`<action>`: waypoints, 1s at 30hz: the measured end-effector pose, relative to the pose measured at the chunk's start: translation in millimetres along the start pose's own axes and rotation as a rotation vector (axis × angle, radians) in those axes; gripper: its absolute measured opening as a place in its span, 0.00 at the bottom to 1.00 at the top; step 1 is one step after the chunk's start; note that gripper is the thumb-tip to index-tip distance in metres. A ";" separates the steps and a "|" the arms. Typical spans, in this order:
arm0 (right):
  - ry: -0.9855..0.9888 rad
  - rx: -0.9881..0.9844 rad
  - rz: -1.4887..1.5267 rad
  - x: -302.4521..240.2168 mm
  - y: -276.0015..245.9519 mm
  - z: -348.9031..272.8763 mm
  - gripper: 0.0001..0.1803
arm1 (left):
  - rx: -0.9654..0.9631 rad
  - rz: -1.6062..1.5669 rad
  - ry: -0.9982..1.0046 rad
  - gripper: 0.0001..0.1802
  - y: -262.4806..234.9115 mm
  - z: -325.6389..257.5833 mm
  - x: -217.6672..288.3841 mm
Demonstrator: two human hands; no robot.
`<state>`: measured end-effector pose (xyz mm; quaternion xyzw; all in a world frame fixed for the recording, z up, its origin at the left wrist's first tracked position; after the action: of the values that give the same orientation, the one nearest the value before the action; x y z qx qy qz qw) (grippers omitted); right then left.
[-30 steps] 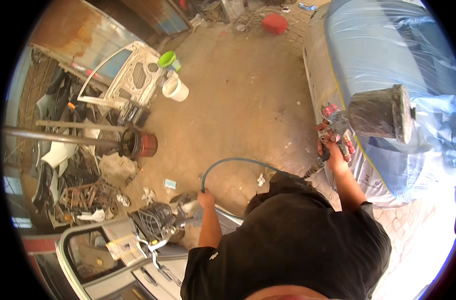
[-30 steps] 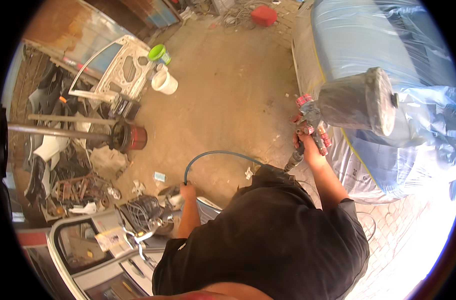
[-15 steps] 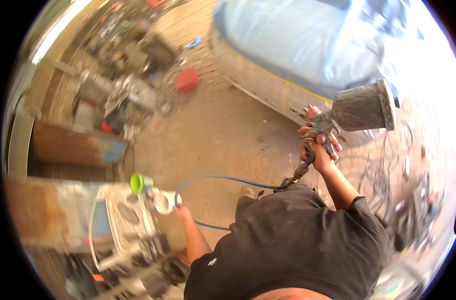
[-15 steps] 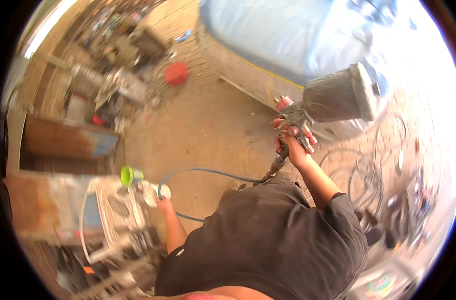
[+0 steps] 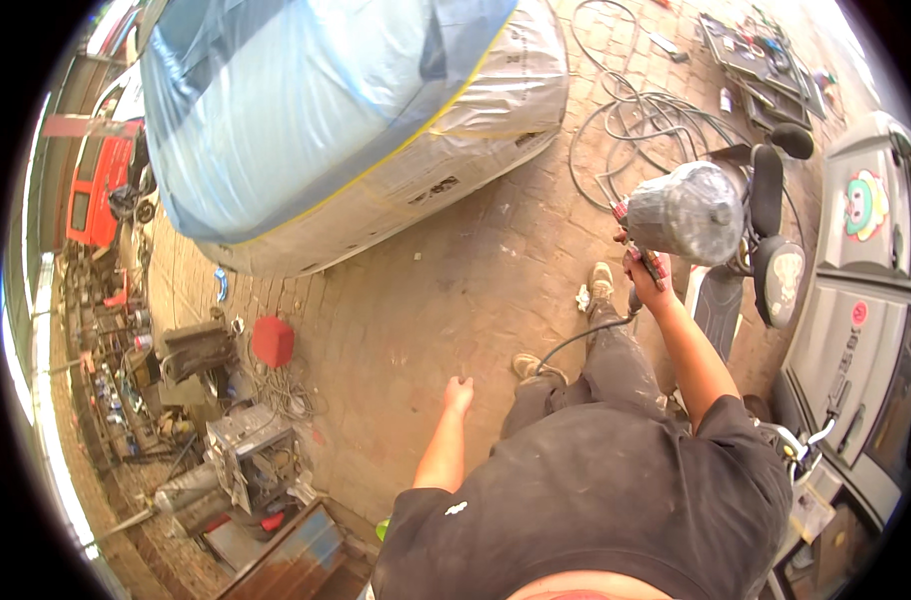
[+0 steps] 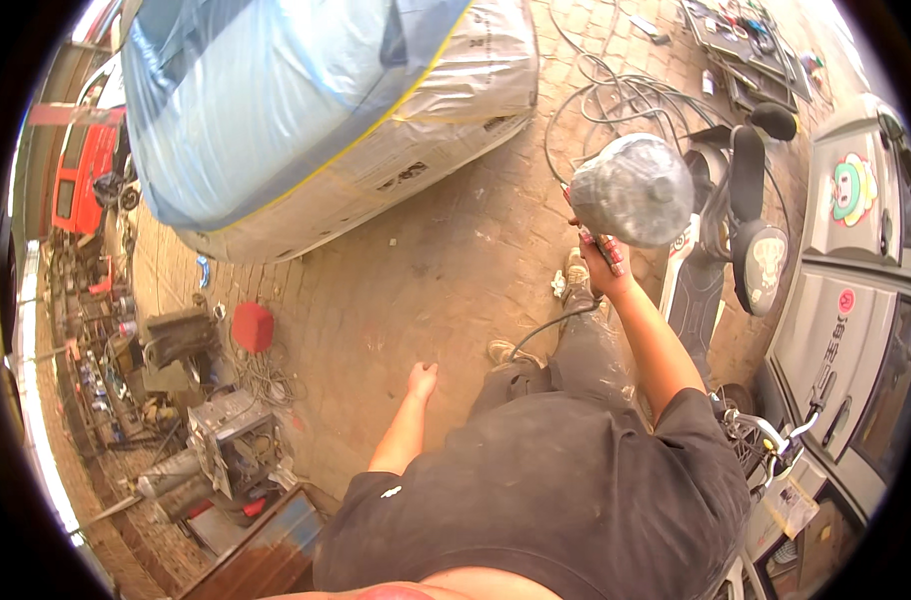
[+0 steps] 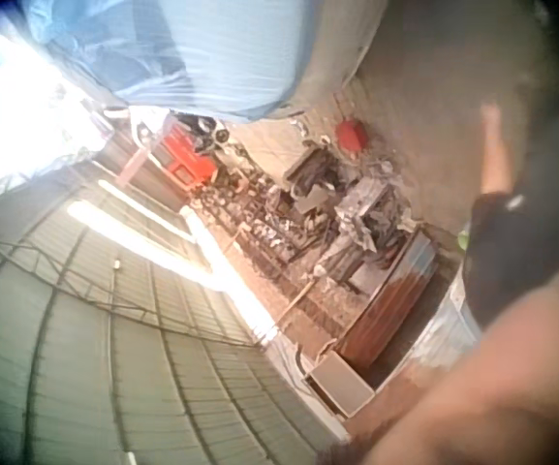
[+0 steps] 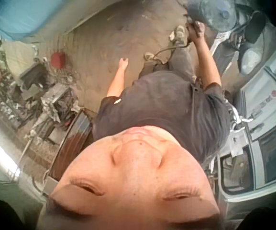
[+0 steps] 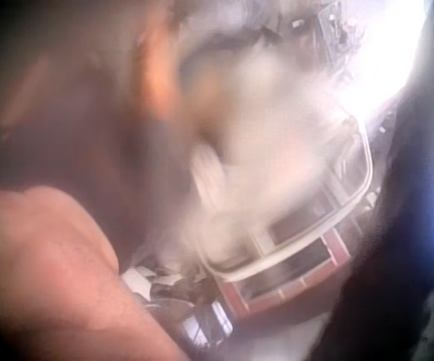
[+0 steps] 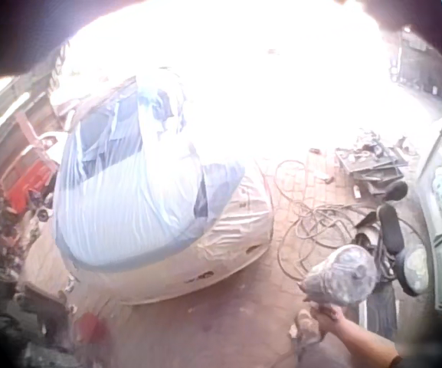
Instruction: The person uses a spray gun to apply paint to a car that is partially covered with protective plastic and newspaper. The person moves around the vehicle, spraying the side panels, wheel arches, and lower sections while holding the spray gun in one hand and the hose in the other.
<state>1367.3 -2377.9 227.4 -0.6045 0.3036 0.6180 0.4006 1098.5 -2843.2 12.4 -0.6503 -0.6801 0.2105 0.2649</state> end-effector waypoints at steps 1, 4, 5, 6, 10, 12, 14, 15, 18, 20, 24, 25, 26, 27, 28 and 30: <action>-0.059 0.043 -0.160 16.5 -16.2 0.8 0.07 | -0.025 -0.052 0.086 0.28 5.1 -3.2 37.4; 0.044 0.081 -0.207 72.0 -46.8 14.2 0.05 | -0.142 0.012 0.283 0.26 28.5 -13.2 123.8; 0.149 0.069 -0.151 94.5 -54.6 22.3 0.05 | -0.159 0.035 0.288 0.26 40.1 -12.6 144.6; 0.253 0.055 -0.092 118.6 -61.7 30.9 0.05 | -0.175 0.057 0.291 0.25 53.3 -12.1 164.4; 0.176 0.161 -0.040 213.4 -94.4 76.8 0.07 | -0.311 0.069 0.267 0.23 110.8 -9.7 223.1; 0.225 0.106 -0.042 249.3 -105.5 102.3 0.07 | -0.339 0.106 0.291 0.24 138.1 4.7 237.3; 0.019 0.146 -0.101 274.6 -123.3 129.9 0.08 | -0.338 0.105 0.302 0.22 163.9 24.7 243.4; 0.022 0.137 -0.102 296.0 -132.1 139.2 0.08 | -0.356 0.121 0.293 0.22 178.1 37.6 242.0; 0.031 0.123 -0.008 346.9 -148.3 166.2 0.10 | -0.379 0.183 0.283 0.22 208.4 87.3 237.1; 0.032 0.086 -0.015 374.1 -148.6 179.5 0.11 | -0.368 0.246 0.302 0.22 224.8 127.3 238.4; 0.125 0.026 0.050 438.8 -140.3 199.1 0.11 | -0.308 0.256 0.342 0.22 242.4 220.4 259.0; 0.089 0.034 0.073 457.0 -135.5 206.6 0.11 | -0.260 0.265 0.378 0.23 242.6 257.2 254.1; 0.056 0.040 0.096 474.6 -129.3 213.8 0.12 | -0.214 0.274 0.410 0.23 239.7 291.7 251.2; 0.008 0.048 0.075 488.6 -122.6 223.5 0.12 | -0.164 0.293 0.415 0.23 232.3 321.8 252.2; -0.013 0.023 0.105 502.1 -117.8 232.3 0.11 | -0.116 0.314 0.419 0.23 221.5 348.2 256.5; -0.043 -0.027 0.153 523.2 -118.3 246.4 0.09 | -0.023 0.360 0.407 0.23 200.2 383.7 268.9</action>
<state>1372.3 -2040.5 -257.0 -0.5714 0.3321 0.6636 0.3504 1006.2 -2539.9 -386.5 -0.7927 -0.4886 0.1117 0.3470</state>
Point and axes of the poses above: each hand's wrist, its own z-axis towards the middle knuckle, its own y-axis out of the palm, x = y × z, the point moved 8 cm from there along z, towards the middle knuckle, and after that the axes turned 9 degrees about -y, right-handed, at the moved point
